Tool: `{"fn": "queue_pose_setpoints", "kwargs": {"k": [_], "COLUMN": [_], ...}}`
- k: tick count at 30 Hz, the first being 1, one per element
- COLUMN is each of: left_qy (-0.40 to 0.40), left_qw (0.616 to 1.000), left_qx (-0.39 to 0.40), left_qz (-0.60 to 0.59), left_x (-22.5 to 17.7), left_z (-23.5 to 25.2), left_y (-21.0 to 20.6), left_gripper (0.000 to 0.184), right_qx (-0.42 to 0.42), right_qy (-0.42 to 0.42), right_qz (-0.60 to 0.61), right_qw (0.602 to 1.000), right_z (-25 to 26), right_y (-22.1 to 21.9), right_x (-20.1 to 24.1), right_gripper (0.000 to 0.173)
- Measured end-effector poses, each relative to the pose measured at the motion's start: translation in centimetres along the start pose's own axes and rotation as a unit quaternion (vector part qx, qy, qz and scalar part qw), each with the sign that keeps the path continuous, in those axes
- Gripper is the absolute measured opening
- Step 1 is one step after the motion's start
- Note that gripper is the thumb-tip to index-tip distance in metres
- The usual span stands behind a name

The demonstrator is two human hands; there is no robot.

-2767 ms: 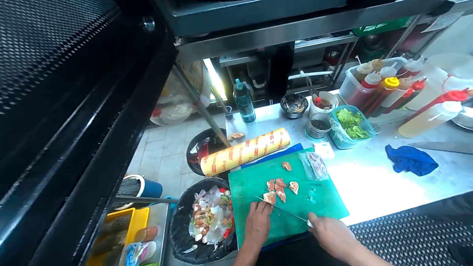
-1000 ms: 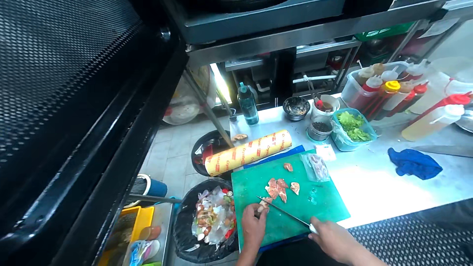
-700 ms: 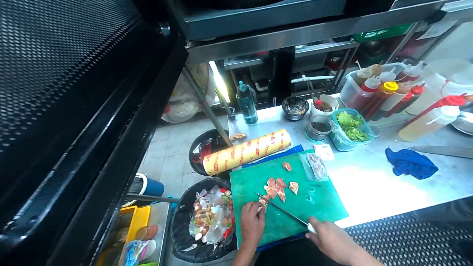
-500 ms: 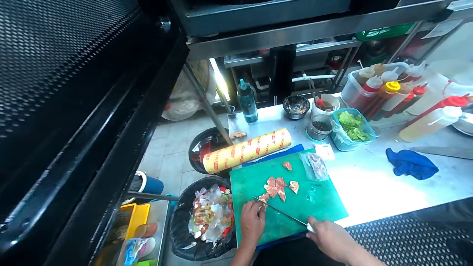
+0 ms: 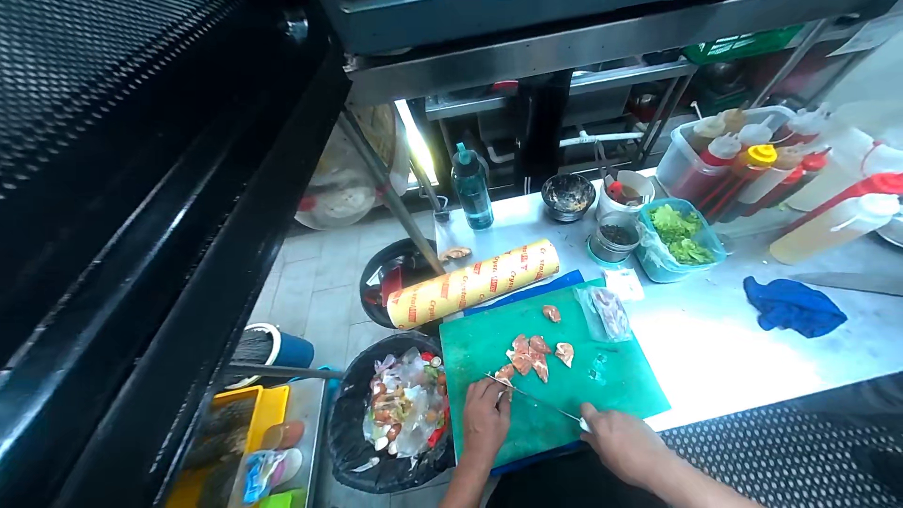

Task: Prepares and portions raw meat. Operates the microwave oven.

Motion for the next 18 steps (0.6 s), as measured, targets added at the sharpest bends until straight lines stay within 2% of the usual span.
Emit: {"fn": "queue_pose_setpoints", "kwargs": {"k": [3, 8, 14, 15, 18], "left_qy": [0.001, 0.004, 0.020, 0.035, 0.134], "left_qw": [1.000, 1.000, 1.000, 0.999, 0.986], "left_qx": [0.005, -0.002, 0.001, 0.005, 0.046], "left_qz": [0.002, -0.007, -0.011, -0.025, -0.092], "left_x": [0.1, 0.2, -0.3, -0.3, -0.4], "left_z": [0.0, 0.1, -0.3, -0.7, -1.6], "left_y": [-0.2, -0.3, 0.1, 0.4, 1.8], "left_gripper": [0.015, 0.013, 0.016, 0.021, 0.053], "right_qx": [0.003, -0.002, -0.018, -0.015, 0.010], "right_qy": [-0.001, -0.013, 0.014, 0.021, 0.020], "right_qz": [0.000, -0.029, 0.001, 0.010, 0.061], "right_qw": [1.000, 0.999, 1.000, 1.000, 0.998], "right_z": [1.4, 0.3, 6.6, 6.6, 5.3], "right_y": [0.0, 0.0, -0.4, -0.4, 0.2], "right_x": [0.6, 0.3, 2.0, 1.8, 0.1], "right_gripper": [0.038, 0.035, 0.038, 0.039, 0.046]}}
Point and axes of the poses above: each hand's wrist, its own z-axis towards the middle knuckle, its own y-axis out of the back of the hand, x = y × z, the point moved 2 cm from there along z, towards the middle knuckle, and after that the axes turned 11 degrees about y, right-handed, at the moved point
